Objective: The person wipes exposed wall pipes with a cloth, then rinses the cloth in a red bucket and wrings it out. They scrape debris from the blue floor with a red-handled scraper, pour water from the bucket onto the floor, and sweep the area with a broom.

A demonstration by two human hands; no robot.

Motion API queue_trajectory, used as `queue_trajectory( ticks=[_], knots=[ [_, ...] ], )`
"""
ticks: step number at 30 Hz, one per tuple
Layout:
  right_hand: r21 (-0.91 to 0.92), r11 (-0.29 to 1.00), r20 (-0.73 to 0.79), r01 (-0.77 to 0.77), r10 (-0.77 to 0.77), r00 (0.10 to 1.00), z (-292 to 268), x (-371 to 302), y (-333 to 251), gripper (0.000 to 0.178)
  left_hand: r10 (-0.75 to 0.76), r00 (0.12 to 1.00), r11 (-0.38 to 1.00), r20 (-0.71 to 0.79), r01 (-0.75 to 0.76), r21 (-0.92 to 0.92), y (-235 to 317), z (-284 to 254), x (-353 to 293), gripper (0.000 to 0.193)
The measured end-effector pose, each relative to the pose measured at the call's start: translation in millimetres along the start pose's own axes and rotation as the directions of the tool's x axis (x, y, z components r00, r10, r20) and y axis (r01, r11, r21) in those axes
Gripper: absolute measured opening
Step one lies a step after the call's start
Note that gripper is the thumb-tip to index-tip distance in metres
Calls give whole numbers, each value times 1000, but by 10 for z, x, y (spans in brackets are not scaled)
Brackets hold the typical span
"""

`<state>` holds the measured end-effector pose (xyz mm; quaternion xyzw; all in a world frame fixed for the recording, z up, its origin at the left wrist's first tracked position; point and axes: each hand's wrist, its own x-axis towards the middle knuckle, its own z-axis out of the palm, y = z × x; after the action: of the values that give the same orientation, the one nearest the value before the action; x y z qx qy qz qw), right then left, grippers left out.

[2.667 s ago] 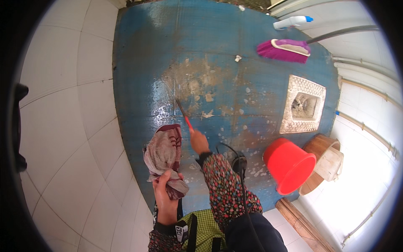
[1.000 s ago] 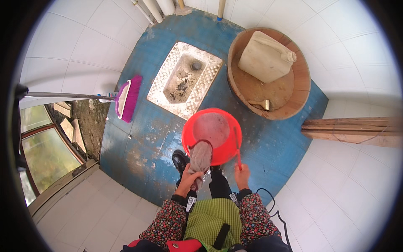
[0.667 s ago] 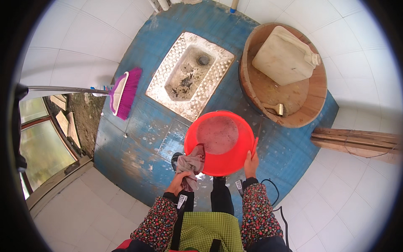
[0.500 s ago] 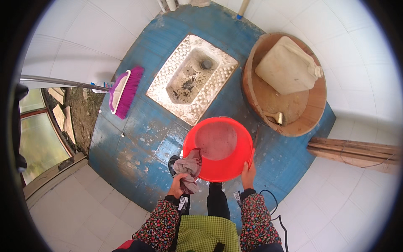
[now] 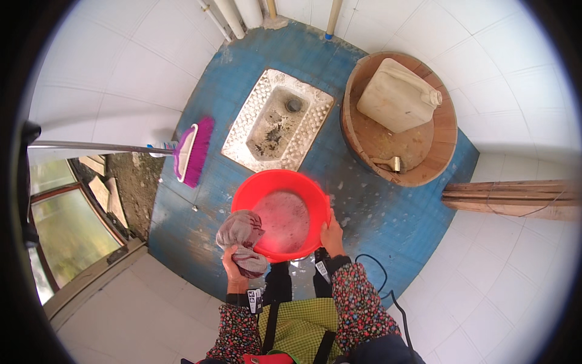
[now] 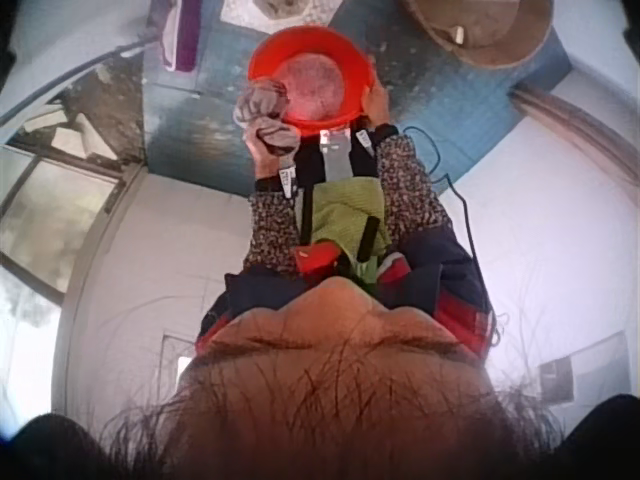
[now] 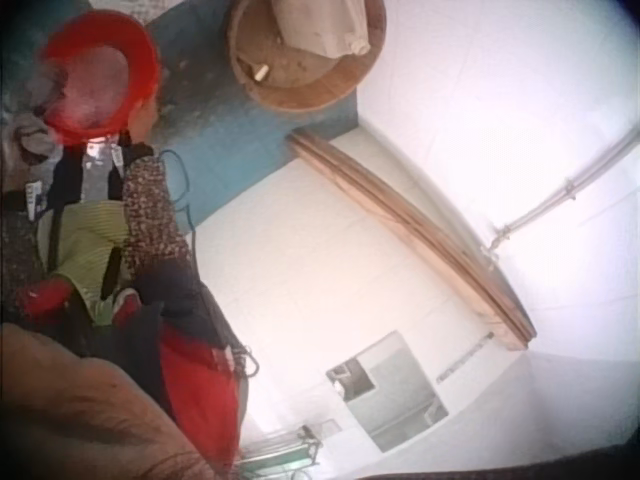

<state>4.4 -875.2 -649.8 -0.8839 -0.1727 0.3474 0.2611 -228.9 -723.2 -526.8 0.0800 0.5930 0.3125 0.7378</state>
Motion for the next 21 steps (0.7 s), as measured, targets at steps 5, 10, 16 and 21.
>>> queue_trajectory(
  ticks=[5, 10, 16, 21],
  knots=[
    [281, 867, 428, -412, 271, 862, 444, 2, -158, 40, 71, 997, 987, -34, -65, 147, 555, 457, -53, 34],
    [350, 776, 664, -525, 190, 724, 499, -174, -837, 36, 181, 982, 958, -57, -163, 236, 998, 518, -132, 32],
    [420, 721, 720, -550, 104, 687, 655, -227, -1452, 38, 312, 948, 911, 66, -319, 262, 1533, 510, -212, 23],
    [639, 742, 497, -201, -199, 845, 1121, -303, -1348, 49, 377, 925, 880, 32, -369, 297, 1759, 467, -370, 26]
  ],
)
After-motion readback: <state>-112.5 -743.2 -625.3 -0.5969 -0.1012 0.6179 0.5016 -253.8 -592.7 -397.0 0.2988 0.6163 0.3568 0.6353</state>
